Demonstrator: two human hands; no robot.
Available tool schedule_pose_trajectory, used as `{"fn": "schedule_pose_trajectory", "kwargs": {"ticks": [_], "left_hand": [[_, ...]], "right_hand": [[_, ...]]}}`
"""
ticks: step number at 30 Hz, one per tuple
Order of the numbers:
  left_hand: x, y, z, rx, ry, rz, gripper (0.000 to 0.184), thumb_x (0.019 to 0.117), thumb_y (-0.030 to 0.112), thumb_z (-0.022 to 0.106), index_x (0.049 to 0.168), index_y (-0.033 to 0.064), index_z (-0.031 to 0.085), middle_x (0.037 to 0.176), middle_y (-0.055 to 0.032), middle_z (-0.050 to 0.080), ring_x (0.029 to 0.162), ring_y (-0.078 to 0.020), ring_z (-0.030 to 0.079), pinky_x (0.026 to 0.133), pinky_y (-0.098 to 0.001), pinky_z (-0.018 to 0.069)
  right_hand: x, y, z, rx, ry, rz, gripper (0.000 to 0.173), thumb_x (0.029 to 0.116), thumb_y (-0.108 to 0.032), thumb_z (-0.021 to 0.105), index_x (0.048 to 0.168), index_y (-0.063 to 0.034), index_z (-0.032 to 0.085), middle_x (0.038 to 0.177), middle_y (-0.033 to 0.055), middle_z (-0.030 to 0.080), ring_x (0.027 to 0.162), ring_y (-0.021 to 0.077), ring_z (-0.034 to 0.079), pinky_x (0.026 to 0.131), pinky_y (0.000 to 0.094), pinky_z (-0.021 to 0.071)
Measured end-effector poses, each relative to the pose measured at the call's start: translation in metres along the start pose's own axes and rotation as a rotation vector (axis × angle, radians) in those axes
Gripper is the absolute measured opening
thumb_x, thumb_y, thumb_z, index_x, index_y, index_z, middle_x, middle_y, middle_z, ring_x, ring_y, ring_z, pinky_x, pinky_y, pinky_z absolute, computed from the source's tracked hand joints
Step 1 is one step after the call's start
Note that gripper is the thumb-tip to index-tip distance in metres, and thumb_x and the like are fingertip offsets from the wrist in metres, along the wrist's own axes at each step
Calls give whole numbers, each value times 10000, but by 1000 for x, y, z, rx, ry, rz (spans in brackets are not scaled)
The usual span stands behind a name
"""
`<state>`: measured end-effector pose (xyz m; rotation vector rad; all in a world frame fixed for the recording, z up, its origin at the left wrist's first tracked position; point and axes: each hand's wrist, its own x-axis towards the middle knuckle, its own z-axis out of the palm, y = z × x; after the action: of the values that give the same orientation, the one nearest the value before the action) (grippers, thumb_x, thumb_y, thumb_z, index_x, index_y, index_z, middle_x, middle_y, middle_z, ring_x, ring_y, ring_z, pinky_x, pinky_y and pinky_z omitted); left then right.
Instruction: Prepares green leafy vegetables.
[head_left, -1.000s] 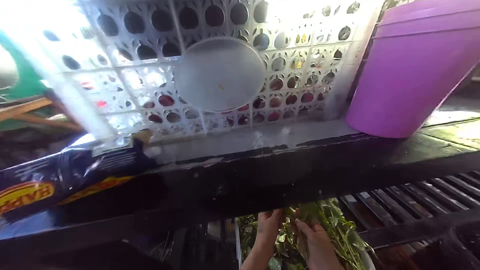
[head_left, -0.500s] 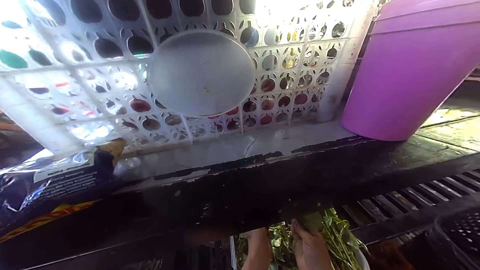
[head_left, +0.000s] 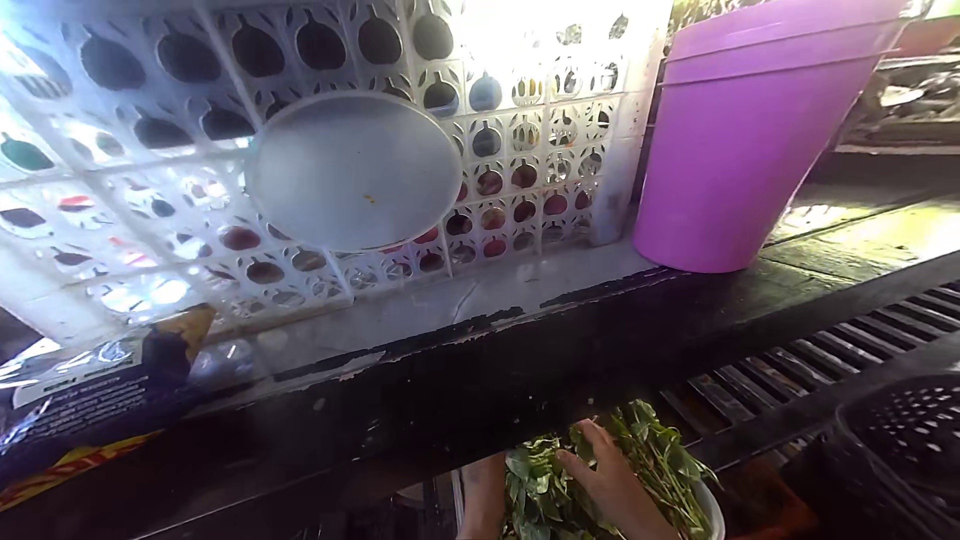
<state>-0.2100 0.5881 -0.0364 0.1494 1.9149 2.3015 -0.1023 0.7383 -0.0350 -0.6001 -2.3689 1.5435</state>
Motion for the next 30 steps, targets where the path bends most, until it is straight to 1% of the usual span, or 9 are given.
{"fn": "schedule_pose_trajectory", "kwargs": {"ticks": [3, 9, 12, 14, 16, 20, 22, 24, 30], "left_hand": [[-16, -15, 19, 102, -170, 50, 226, 1033, 111, 543, 1164, -51, 629, 858, -91, 692, 702, -143, 669, 655, -319, 588], [-32, -16, 36, 202, -162, 38, 212, 1030, 95, 552, 1180, -36, 626, 925, -97, 702, 727, -142, 680, 620, -303, 578], [-24, -18, 32, 160, -106, -32, 213, 1040, 92, 540, 1162, -44, 648, 941, -107, 694, 768, -138, 659, 680, -297, 556], [-19, -18, 30, 79, -54, -56, 203, 1040, 72, 517, 1129, -62, 640, 879, -96, 663, 746, -121, 626, 711, -281, 535], [-13, -16, 27, -24, 35, -97, 189, 1053, 59, 493, 1121, -62, 621, 757, -67, 613, 623, -104, 576, 617, -256, 510], [1, -10, 12, -71, 134, -134, 199, 1060, 26, 462, 1180, -27, 611, 789, -52, 593, 625, -100, 562, 607, -238, 502], [1, -8, 7, 18, 88, -76, 204, 1050, 35, 492, 1183, -28, 634, 806, -64, 624, 646, -108, 584, 631, -254, 518], [-4, -8, 11, 80, -1, -43, 198, 1053, 74, 510, 1128, -31, 660, 783, -65, 633, 632, -114, 579, 622, -265, 512], [-37, -21, 33, 209, -248, 47, 220, 1020, 96, 571, 1178, -17, 673, 896, -64, 704, 711, -95, 639, 669, -264, 551]], "right_hand": [[0, -14, 8, 384, -78, 11, 637, 929, -263, 725, 1470, -17, 493, 1251, 105, 689, 1075, 190, 691, 915, 376, 584], [2, -16, 23, 490, 172, 5, 123, 951, -55, 689, 1049, -14, 752, 943, 66, 758, 830, 144, 720, 732, 312, 612], [-4, -19, 25, 452, 154, -68, 116, 951, -13, 668, 1025, -17, 757, 941, 52, 758, 801, 115, 708, 707, 275, 599], [-11, -24, 25, 433, 87, -138, 135, 954, 3, 654, 1049, -10, 749, 954, 54, 756, 797, 105, 708, 708, 267, 601], [-19, -23, 26, 439, 55, -241, 151, 971, 9, 628, 1071, 1, 741, 973, 60, 755, 813, 104, 710, 721, 268, 605], [-25, -26, 15, 445, 164, -283, 180, 987, 21, 578, 1100, 25, 719, 1002, 75, 744, 854, 117, 709, 736, 281, 610], [-19, -25, 3, 264, 108, -122, 256, 973, -90, 657, 1214, -20, 706, 1166, 102, 725, 1028, 170, 710, 867, 337, 609], [-10, -17, -5, 118, -13, 30, 608, 913, -276, 763, 1447, -59, 572, 1432, 173, 579, 1269, 289, 601, 1014, 453, 540], [4, -20, 6, 418, 67, 114, 936, 822, -340, 823, 1567, -45, 339, 1307, 139, 646, 1082, 218, 663, 866, 381, 566]]}}
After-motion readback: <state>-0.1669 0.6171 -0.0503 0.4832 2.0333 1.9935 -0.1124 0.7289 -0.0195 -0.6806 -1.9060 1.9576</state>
